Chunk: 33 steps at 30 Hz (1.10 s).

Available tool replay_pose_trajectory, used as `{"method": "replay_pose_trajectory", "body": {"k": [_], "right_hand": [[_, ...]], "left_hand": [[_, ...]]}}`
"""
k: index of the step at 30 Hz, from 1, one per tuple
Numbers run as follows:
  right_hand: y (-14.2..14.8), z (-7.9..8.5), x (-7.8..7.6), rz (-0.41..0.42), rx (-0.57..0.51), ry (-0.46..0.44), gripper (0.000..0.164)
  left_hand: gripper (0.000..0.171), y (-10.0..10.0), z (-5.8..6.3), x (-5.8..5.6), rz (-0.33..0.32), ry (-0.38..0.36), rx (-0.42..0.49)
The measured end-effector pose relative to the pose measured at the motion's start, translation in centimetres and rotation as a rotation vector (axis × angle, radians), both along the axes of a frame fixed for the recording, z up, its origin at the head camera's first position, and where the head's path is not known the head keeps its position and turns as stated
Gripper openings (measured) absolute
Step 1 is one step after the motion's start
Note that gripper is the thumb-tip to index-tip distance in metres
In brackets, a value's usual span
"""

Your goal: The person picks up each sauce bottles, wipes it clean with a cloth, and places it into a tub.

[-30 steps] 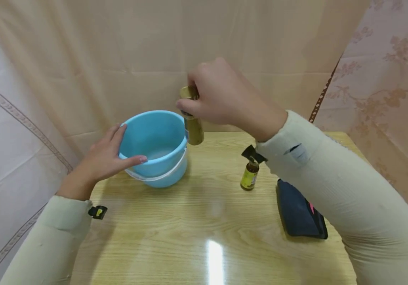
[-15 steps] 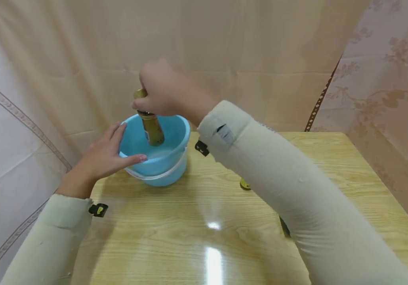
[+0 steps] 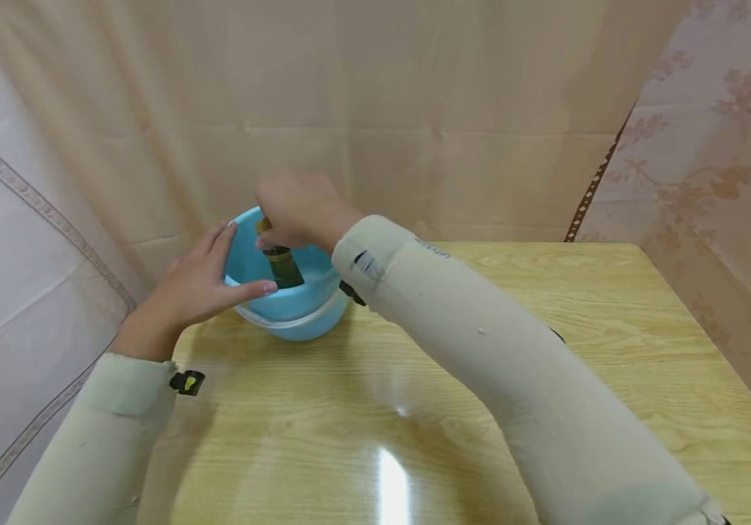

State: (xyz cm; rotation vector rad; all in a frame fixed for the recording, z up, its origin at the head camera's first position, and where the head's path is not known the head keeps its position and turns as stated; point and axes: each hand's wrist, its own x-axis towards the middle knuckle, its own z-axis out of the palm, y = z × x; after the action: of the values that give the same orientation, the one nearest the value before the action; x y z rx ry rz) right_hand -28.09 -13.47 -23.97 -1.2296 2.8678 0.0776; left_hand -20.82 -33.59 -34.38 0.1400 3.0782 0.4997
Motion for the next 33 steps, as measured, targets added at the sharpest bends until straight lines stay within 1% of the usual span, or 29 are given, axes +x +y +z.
{"method": "replay_pose_trajectory", "body": {"k": [4,9,15,19,22,30,33], "right_hand": [[-0.1,-0.9,0.0,0.003,0.052,-0.006,0.041],[-0.2,-1.6,0.3,0.001,0.073,-0.027,0.042],[0.2,-2.7,0.1,0.020,0.068,-0.049,0.033],[0.5,-3.4,0.0,0.038,0.041,-0.079,0.026],[0.7,-4.0,-0.2,0.044,0.014,-0.108,0.026],[1.0,-5.4,-0.9,0.058,-0.080,-0.251,0.022],[1.2,-5.7,-1.1,0.055,-0.104,-0.277,0.023]], "left_hand": [[0.122,0.1,0.1,0.2,-0.003,0.005,0.000],[0.122,0.1,0.1,0.5,0.001,0.015,0.011],[0.121,0.4,0.0,0.4,0.002,0.031,0.015],[0.121,0.5,-0.1,0.4,0.003,0.041,0.018],[0.121,0.5,-0.1,0.5,0.000,0.044,0.023],[0.121,0.4,-0.2,0.7,0.006,0.039,0.034],[0.121,0.3,-0.3,0.7,0.011,0.039,0.036]]}}
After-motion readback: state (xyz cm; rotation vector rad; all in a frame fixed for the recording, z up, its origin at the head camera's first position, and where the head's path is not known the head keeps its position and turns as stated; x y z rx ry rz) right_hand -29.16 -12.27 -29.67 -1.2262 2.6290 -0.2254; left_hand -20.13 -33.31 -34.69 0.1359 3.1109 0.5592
